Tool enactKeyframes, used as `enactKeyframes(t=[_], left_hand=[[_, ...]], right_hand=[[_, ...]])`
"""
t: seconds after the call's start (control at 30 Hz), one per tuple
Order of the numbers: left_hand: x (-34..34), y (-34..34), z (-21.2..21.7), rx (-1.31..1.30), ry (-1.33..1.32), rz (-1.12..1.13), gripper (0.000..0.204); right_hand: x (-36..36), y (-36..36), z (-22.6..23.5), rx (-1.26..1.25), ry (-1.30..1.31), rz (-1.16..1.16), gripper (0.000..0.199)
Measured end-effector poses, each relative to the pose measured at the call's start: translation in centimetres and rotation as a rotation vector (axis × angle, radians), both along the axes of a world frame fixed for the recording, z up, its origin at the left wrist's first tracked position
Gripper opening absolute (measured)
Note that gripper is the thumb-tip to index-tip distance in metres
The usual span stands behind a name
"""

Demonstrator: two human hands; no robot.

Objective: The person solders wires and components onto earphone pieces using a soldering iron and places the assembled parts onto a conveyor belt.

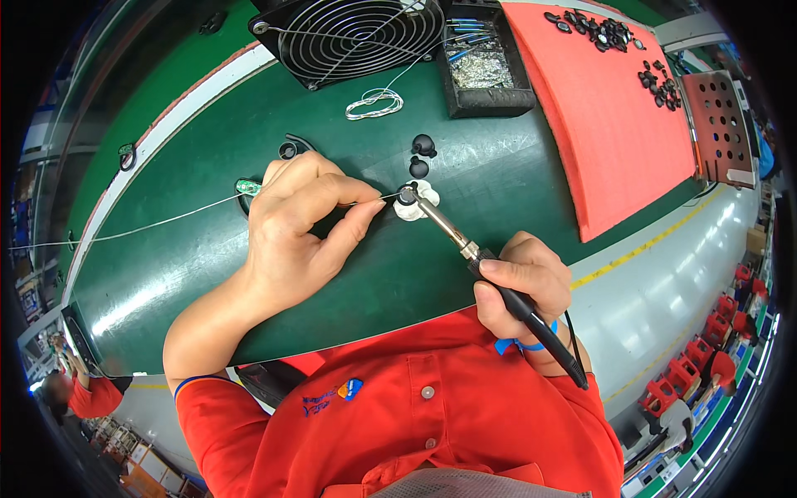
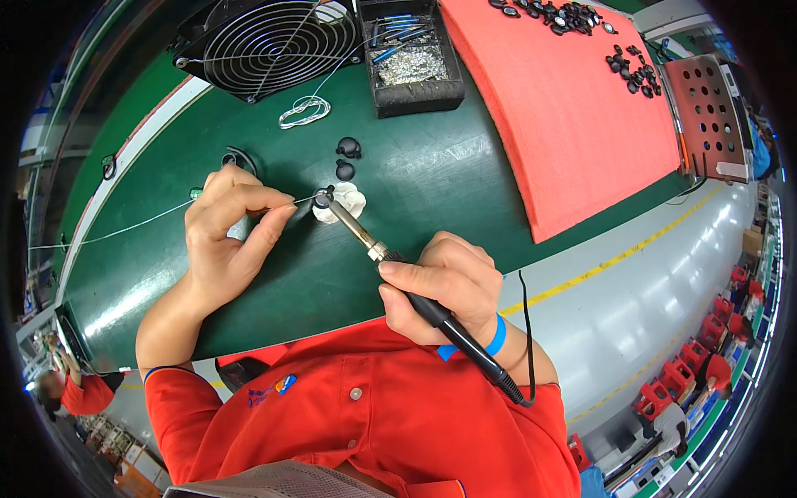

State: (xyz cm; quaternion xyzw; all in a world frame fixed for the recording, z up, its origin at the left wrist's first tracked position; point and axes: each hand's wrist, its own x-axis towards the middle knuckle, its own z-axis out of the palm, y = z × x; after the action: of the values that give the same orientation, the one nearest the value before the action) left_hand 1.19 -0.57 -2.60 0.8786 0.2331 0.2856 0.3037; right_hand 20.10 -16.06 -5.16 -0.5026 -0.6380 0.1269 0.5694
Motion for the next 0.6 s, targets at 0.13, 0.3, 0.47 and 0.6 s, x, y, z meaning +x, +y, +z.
enactKeyframes(t=[0.13,0.3,0.47,0.6], left_hand=[[0.02,-0.01,-0.06,-0.012,0.006,0.011,0.013],[0.06,0.01,-0.23,-0.017,0.003,0.017,0.012],[0.16,-0.01,-0.22,-0.004,0.006,0.004,0.011],[0.27,-0.20,-0.49,-0.015,0.002,0.016,0.011]], right_hand=[[0.02,0.11,-0.02,0.002,-0.005,0.008,0.021],[-0.02,0.16,0.08,-0.009,-0.006,0.011,0.021],[-0.03,0.01,-0.02,-0.006,-0.002,0.005,0.021],[0.04,-0.13,-0.07,-0.008,-0.006,0.008,0.020]])
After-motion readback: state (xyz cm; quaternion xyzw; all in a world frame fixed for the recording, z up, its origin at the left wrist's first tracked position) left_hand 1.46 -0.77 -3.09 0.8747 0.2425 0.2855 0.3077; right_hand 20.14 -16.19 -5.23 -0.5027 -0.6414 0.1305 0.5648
